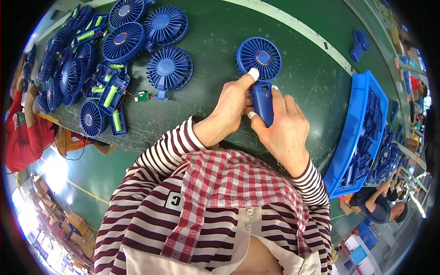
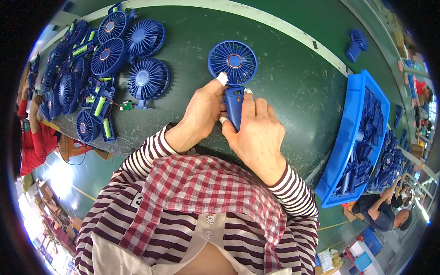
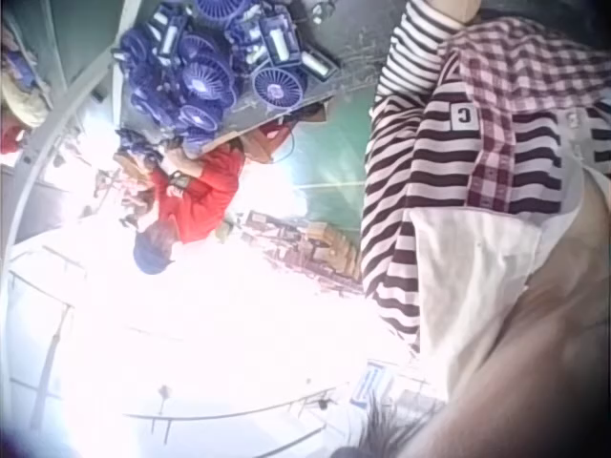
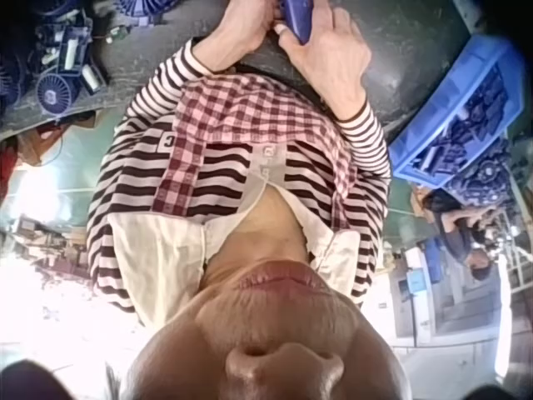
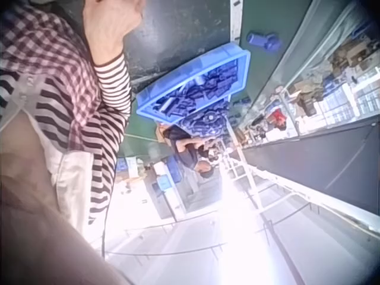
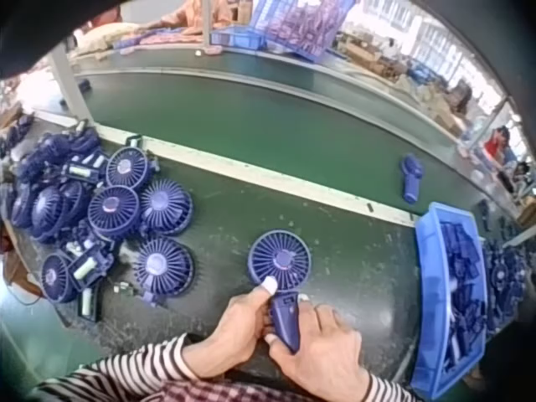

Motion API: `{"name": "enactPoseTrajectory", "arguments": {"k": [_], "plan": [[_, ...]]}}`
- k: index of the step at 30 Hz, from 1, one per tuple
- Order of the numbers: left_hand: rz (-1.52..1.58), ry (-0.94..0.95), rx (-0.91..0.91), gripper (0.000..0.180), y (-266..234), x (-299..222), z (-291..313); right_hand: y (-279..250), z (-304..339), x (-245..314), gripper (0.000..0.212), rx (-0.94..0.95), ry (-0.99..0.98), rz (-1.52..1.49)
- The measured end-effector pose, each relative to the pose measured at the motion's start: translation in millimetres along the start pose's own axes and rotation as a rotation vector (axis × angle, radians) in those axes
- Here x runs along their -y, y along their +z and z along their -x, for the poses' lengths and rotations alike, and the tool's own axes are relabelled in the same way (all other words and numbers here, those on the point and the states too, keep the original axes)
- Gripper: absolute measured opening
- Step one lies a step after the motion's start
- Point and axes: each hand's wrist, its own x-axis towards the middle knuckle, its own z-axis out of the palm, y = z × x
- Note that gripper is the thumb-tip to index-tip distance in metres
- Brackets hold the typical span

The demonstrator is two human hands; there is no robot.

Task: The person assembles small portable fans by hand, connecting internal components and a battery from a parts bin, then snapping together the fan housings.

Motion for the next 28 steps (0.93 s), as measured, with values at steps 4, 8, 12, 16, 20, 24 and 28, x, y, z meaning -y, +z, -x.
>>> {"name": "enactPoseTrajectory", "arguments": {"k": [4, 8, 12, 16, 20, 24, 28], "plan": [[0.008, 0.003, 0.002, 0.041, -0.3, 0.9, -1.0, 2.5, -0.1, -0.7, 0.056, -0.015, -0.022, 0.021], [0.019, 0.044, 0.017, 0.042, 1.5, 0.8, -0.1, 2.8, -0.8, -0.7, 0.054, -0.018, -0.043, 0.031], [0.047, 0.028, 0.017, 0.039, -1.9, 2.5, -2.9, 4.4, -0.8, -1.3, 0.052, -0.035, -0.063, 0.019], [-0.087, 0.039, 0.01, 0.031, -1.2, 2.1, -2.3, 5.9, 0.0, -3.4, 0.053, -0.038, -0.063, 0.02], [-0.049, 0.008, -0.019, 0.022, 3.0, -2.1, 0.0, 4.2, 2.2, -9.3, 0.063, -0.119, -0.118, -0.007], [-0.06, 0.01, -0.03, 0.023, 4.0, -4.5, 2.0, -4.2, 15.9, -5.6, 0.071, 0.064, 0.092, -0.091], [-0.081, 0.02, -0.028, 0.024, 2.2, -2.9, 1.1, -1.8, 21.0, -9.7, 0.082, 0.26, 0.3, -0.227]]}}
